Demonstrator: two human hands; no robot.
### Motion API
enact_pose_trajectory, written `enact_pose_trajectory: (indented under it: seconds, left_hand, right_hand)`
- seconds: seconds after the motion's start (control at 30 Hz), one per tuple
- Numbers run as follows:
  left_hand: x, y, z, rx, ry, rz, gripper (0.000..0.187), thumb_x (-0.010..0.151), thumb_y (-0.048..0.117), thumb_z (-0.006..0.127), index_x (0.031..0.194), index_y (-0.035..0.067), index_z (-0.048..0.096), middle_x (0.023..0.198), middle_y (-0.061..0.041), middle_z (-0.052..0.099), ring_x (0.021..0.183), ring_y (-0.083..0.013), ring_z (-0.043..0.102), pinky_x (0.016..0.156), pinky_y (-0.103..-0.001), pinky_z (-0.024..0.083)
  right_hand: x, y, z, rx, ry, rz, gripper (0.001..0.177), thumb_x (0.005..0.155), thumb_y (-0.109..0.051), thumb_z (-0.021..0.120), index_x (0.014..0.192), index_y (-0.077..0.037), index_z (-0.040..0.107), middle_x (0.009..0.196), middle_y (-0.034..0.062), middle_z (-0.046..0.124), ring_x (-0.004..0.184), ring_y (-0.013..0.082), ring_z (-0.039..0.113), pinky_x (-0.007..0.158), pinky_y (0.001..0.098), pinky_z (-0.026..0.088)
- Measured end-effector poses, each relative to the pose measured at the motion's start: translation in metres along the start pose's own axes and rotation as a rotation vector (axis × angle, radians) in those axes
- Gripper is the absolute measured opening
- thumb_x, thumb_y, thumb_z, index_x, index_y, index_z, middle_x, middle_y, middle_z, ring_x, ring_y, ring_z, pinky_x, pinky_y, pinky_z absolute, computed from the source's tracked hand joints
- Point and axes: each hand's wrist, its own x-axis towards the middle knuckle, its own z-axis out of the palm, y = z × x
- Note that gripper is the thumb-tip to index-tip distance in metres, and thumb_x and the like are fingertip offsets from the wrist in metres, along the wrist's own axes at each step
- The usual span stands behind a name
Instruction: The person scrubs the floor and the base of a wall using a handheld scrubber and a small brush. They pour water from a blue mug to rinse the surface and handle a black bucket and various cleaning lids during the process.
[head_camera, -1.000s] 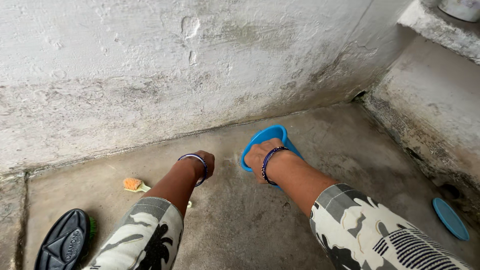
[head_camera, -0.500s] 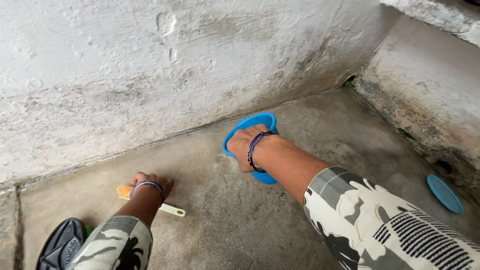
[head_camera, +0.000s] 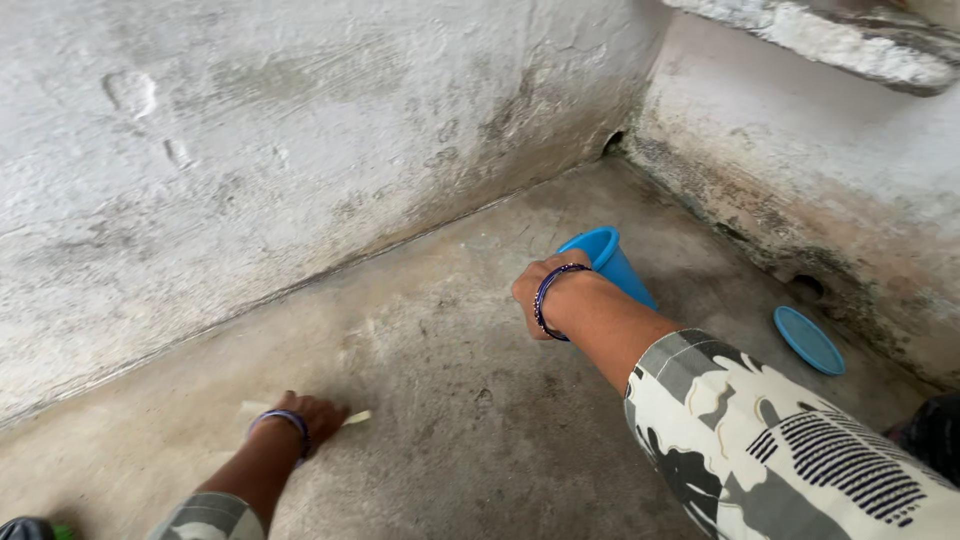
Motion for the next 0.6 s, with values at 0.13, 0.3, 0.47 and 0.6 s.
enact_pose_trajectory:
  seconds: [0.13,0.3,0.47,0.6]
  left_hand:
    - [0.047,0.109,-0.11,-0.039,0.311,0.151,0.035,0.106,0.024,0.046,0.141,0.024,0.051,0.14,-0.013,0.057,0.131,-0.0329,0.056,0.105,-0.05,0.046]
    - [0.06,0.245,-0.231,0.085,0.446,0.295,0.05,0.096,0.02,0.062,0.144,0.023,0.049,0.142,-0.013,0.054,0.133,-0.033,0.052,0.106,-0.053,0.043]
    - [0.036,0.348,-0.317,0.004,0.598,0.419,0.034,0.098,0.015,0.063,0.133,0.016,0.062,0.139,-0.013,0.059,0.131,-0.0332,0.056,0.103,-0.049,0.05]
    - [0.004,0.404,-0.388,-0.193,0.776,0.561,0.029,0.097,0.007,0.058,0.124,0.012,0.065,0.132,-0.015,0.064,0.124,-0.0348,0.061,0.098,-0.046,0.053]
  right_hand:
    - [-0.025,0.05,0.02,0.039,0.014,0.153,0.036,0.083,-0.017,0.072,0.118,-0.012,0.075,0.125,0.0119,0.073,0.117,0.0289,0.07,0.088,0.0418,0.059]
    - [-0.079,0.119,0.038,0.126,0.061,0.382,0.034,0.083,-0.025,0.076,0.116,-0.013,0.076,0.123,0.0096,0.071,0.116,0.0284,0.068,0.085,0.0407,0.057]
    - [-0.145,0.189,0.059,0.229,0.151,0.687,0.026,0.086,-0.019,0.07,0.109,-0.012,0.08,0.113,0.0127,0.076,0.108,0.03,0.074,0.08,0.0409,0.06]
    - [-0.194,0.25,0.097,0.321,0.13,0.913,0.03,0.086,-0.022,0.069,0.112,-0.011,0.079,0.117,0.014,0.077,0.11,0.0319,0.074,0.084,0.0421,0.06]
